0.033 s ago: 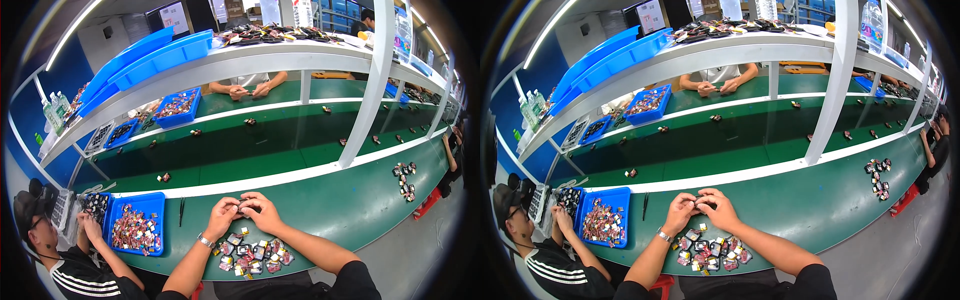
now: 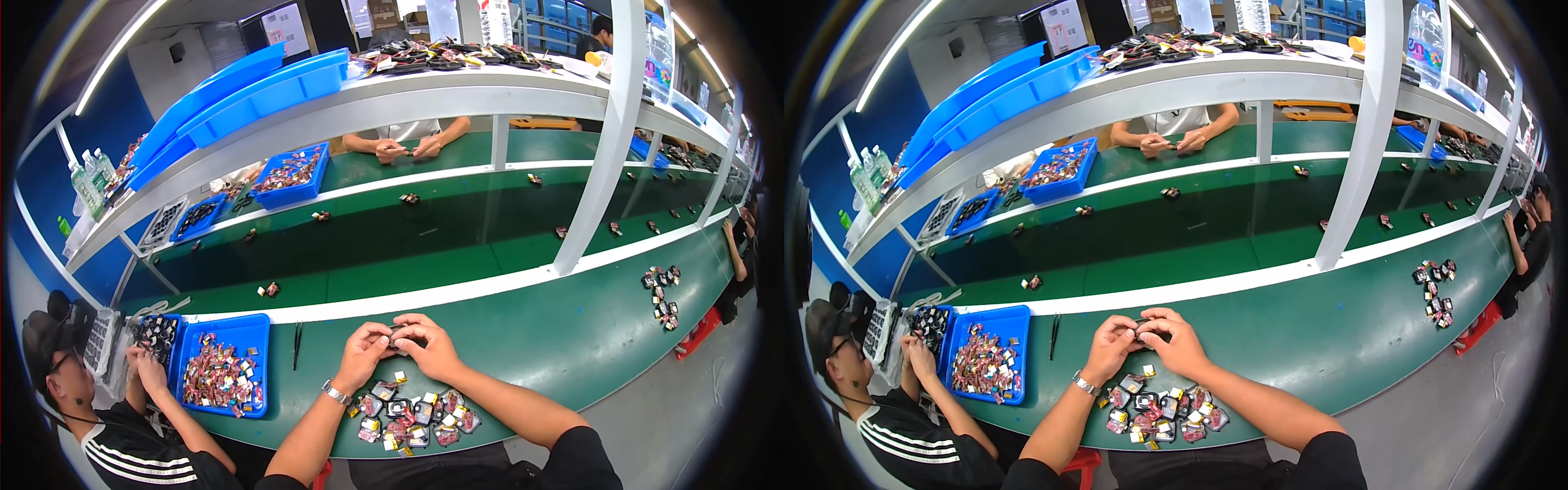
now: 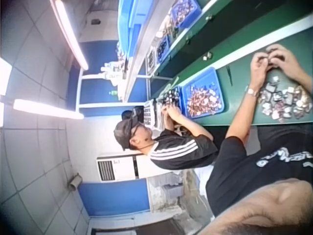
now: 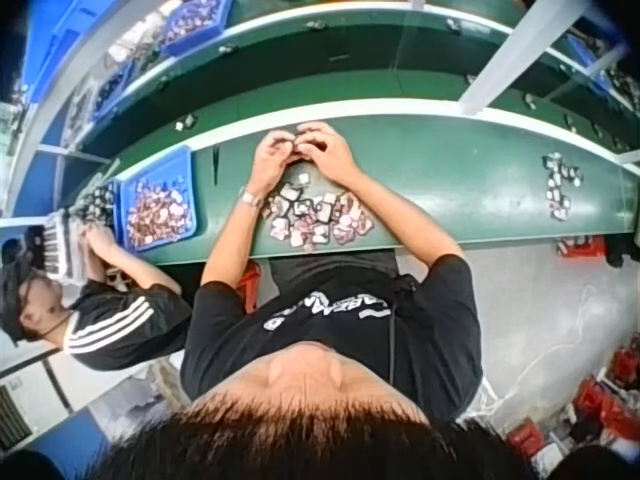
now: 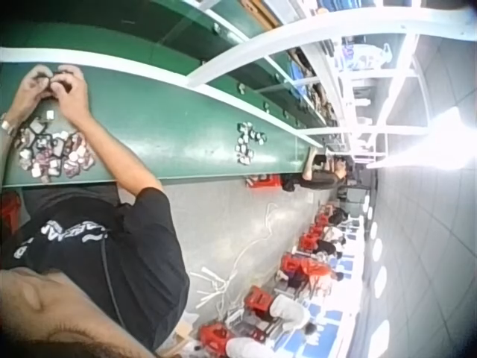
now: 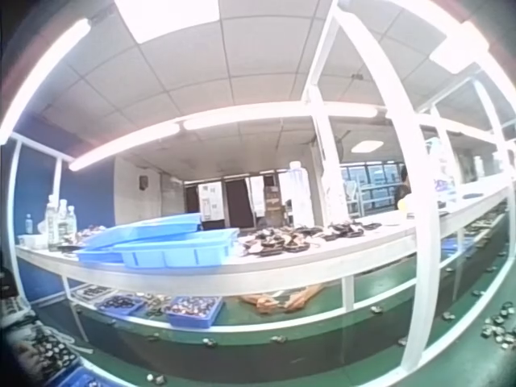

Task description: Sorting and inspecting small electronic or mechanical parts on an industrial assembly line.

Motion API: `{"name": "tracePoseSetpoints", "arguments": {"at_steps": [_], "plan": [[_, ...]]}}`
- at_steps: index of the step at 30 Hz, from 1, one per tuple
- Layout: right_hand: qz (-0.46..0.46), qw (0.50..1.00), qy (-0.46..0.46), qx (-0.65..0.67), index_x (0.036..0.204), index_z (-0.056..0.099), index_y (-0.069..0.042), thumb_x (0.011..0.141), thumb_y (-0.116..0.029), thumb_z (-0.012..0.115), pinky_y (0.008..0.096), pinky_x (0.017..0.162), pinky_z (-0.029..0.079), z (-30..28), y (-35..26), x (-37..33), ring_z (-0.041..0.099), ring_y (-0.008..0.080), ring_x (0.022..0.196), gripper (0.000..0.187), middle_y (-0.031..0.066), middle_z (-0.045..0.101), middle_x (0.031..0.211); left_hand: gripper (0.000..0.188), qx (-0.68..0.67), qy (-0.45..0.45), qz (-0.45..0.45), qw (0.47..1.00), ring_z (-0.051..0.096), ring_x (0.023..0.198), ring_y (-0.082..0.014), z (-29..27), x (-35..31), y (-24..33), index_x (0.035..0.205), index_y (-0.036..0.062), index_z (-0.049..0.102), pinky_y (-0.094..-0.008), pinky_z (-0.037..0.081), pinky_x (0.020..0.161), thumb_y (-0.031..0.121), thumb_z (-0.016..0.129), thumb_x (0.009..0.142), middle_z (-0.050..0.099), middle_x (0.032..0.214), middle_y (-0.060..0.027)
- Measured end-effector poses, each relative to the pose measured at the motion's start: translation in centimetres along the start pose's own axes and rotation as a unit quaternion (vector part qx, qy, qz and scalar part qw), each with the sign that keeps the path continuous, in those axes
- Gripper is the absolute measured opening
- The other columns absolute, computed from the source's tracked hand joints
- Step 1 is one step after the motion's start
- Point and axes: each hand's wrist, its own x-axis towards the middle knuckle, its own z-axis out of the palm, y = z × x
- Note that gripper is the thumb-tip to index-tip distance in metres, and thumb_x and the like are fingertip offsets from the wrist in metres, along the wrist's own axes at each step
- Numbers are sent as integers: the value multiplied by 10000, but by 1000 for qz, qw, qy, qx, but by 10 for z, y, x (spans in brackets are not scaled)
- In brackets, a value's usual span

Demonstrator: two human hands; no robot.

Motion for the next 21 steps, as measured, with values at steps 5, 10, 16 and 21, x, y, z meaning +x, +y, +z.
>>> {"name": "tracePoseSetpoints", "arguments": {"at_steps": [5,10,16,21], "plan": [[65,994,-16,85,972,708,-26,849,-61,668,288,846,511,1,-3,1,607,163,1013,134,92,564,1252,123,45,-1,3,999,643,944,-159,-5,-1,0,1073,27,535,-325,580,834,50,559,955,623,1003,-82],[92,993,-10,78,959,715,-36,837,-77,681,305,853,504,1,-7,-1,603,186,1030,133,86,584,1217,119,68,-2,-8,998,632,939,-135,-9,-1,-2,1062,30,535,-295,570,828,66,571,954,627,1018,-71],[-55,980,67,-177,912,731,-74,783,-90,716,364,898,471,5,-17,-5,570,267,1074,132,88,647,1089,152,58,19,-28,998,622,981,-130,0,0,-3,1119,34,517,-284,558,845,57,534,969,630,1101,-91],[-96,966,101,-219,905,728,-76,784,-97,714,370,890,476,10,-16,-7,564,277,1053,124,89,632,1117,170,23,2,-20,1000,635,1017,-186,1,0,-4,1155,31,486,-344,556,879,58,494,986,639,1073,-113]]}}
